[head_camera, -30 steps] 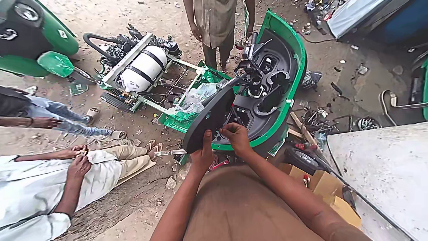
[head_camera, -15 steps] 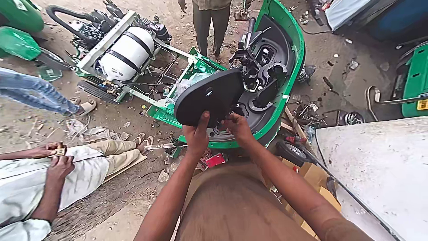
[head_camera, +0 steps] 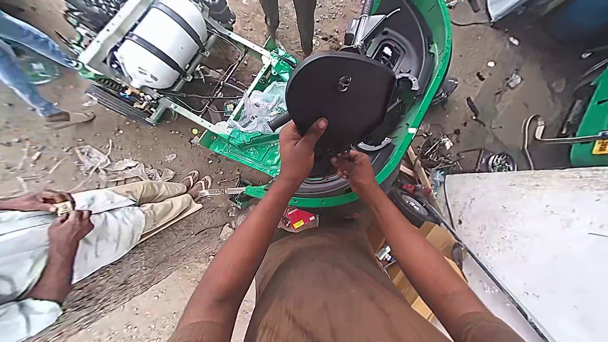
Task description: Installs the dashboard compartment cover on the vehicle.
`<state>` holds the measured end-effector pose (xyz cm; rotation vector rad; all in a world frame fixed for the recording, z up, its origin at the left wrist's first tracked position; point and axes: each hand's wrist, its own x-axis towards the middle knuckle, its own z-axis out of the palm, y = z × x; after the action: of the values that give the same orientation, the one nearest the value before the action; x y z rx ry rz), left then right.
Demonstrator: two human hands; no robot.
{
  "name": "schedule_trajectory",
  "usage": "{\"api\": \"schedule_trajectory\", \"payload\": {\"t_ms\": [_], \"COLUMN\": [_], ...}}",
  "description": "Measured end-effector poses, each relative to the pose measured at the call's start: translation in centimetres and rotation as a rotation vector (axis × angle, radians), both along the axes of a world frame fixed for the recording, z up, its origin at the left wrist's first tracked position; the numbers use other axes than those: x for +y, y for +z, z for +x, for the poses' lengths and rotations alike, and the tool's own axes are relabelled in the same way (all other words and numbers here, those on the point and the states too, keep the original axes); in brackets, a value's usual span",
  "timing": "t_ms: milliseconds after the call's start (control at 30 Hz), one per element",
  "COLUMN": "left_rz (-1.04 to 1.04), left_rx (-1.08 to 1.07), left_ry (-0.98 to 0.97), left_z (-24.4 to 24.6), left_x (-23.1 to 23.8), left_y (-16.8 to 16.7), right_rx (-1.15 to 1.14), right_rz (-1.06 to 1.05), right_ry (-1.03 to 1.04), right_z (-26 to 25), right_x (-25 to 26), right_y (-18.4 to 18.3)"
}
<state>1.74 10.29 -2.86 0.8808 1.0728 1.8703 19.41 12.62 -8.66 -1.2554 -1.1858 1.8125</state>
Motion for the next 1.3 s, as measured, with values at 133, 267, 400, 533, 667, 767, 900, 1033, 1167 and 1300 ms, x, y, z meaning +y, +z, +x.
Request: {"api": "schedule_trajectory", "payload": {"t_ms": [133,267,400,533,667,767,900,1033,1167,1300], "left_rz": [0.0,0.034,-0.036,-0.098,-0.328,-0.552,-0.73,-0.721,-0.799,-1.054], "left_rx": [0.125,0.157,0.114,0.127,0.407,0.861,1.154,1.292,1.451,1.445], "left_ry": [-0.086,-0.165,-0.221,-0.36,-0.67,-0.581,-0.543,-0.409,-0.437,-0.625], "left_z": [-0.4,-1.1,-1.2,-2.2,-4.7,-4.2,-1.8,-0.3,-0.2,-1.9], "left_x": [1.9,4.6,6.6,8.0,6.4,7.0,10.3,11.4,10.5,8.9], "left_y": [-0.3,-0.6,-2.6,-5.5,-11.8,-17.1,-20.4,-21.0,-18.8,-17.3], "right_rx": [-0.053,0.032,0.003,0.118,0.149,0.191,0.252,0.277,0.245,0.265], "right_rz": [0.276,0.195,0.163,0.197,0.088,0.01,-0.033,-0.036,-0.053,-0.068], "right_ry": [0.121,0.225,0.16,0.054,-0.06,-0.153,-0.264,-0.314,-0.348,-0.353], "right_z": [0.9,2.1,2.9,3.4,4.2,4.6,4.0,3.2,3.1,2.7], "right_x": [3.6,7.2,8.8,10.1,10.2,10.7,11.3,11.1,10.8,11.1], "right_y": [0.2,0.7,0.1,-2.3,-3.0,-3.3,-4.3,-4.9,-5.0,-4.9]}}
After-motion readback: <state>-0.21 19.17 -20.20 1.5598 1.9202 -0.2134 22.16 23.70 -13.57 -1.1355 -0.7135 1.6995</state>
